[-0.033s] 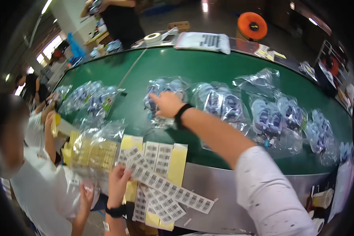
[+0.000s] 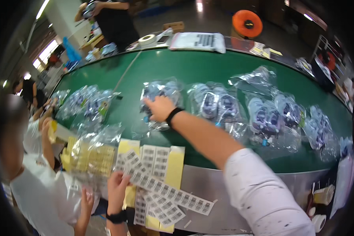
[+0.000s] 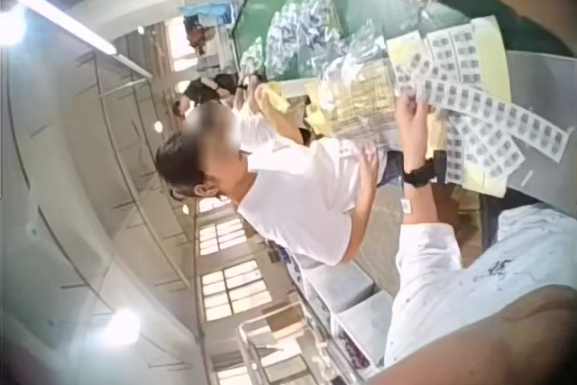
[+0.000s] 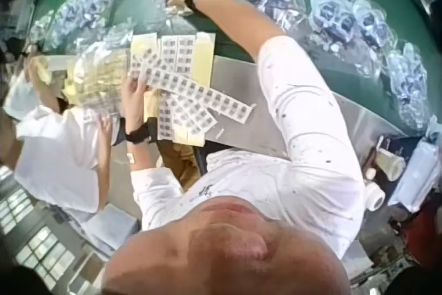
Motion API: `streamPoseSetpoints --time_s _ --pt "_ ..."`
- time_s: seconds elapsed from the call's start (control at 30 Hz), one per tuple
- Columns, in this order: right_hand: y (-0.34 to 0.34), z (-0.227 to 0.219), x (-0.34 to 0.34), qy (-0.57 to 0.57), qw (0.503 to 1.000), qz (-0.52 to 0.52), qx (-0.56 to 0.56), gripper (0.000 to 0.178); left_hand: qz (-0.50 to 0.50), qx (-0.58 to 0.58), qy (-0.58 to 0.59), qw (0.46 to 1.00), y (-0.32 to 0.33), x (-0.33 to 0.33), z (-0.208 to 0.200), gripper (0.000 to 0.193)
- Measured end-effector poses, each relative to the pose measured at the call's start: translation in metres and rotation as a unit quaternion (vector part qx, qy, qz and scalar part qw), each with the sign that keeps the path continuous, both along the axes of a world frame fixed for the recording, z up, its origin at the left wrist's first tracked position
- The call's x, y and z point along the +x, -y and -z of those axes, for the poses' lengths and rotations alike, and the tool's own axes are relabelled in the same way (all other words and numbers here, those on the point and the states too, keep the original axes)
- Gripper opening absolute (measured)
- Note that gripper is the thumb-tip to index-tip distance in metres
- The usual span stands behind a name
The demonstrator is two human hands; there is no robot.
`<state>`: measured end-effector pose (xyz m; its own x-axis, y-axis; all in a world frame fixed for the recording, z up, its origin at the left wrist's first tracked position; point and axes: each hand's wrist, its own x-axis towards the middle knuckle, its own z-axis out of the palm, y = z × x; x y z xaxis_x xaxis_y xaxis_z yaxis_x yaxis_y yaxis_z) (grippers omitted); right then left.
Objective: The person applies barcode stickers to plastic bags containing pairs of slippers on a green conveyor belt. They peel individual labels from a sheet and press them onto the packaging, then move the labeled bags down the line. The person also handles a large plastic sheet with printed text, smoothing it out on the table.
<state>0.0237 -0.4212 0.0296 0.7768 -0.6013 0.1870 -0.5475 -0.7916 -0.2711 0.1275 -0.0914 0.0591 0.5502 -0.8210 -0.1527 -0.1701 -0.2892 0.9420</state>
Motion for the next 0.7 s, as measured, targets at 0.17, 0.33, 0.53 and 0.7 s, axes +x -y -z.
streamPoseSetpoints --time_s 0.17,0.33,0.53,0.7 --pt "0.012 0.053 -0.006 0.066 0.985 0.030 -0.158 0.029 -0.017 -0.044 -0.136 0.990 0.001 -0.042 -0.020 0.006" --pt "-0.010 0.042 -0.087 0.056 0.986 -0.004 -0.158 0.014 -0.062 -0.111 -0.211 0.969 -0.020 -0.054 -0.015 0.009" --pt "-0.024 0.024 -0.213 0.023 0.981 0.041 -0.188 0.020 -0.074 -0.140 -0.242 0.957 -0.012 -0.093 -0.024 0.013" --pt "-0.012 0.025 -0.293 -0.015 0.979 0.051 -0.196 0.022 -0.026 -0.156 -0.246 0.956 -0.013 -0.129 -0.030 0.012"
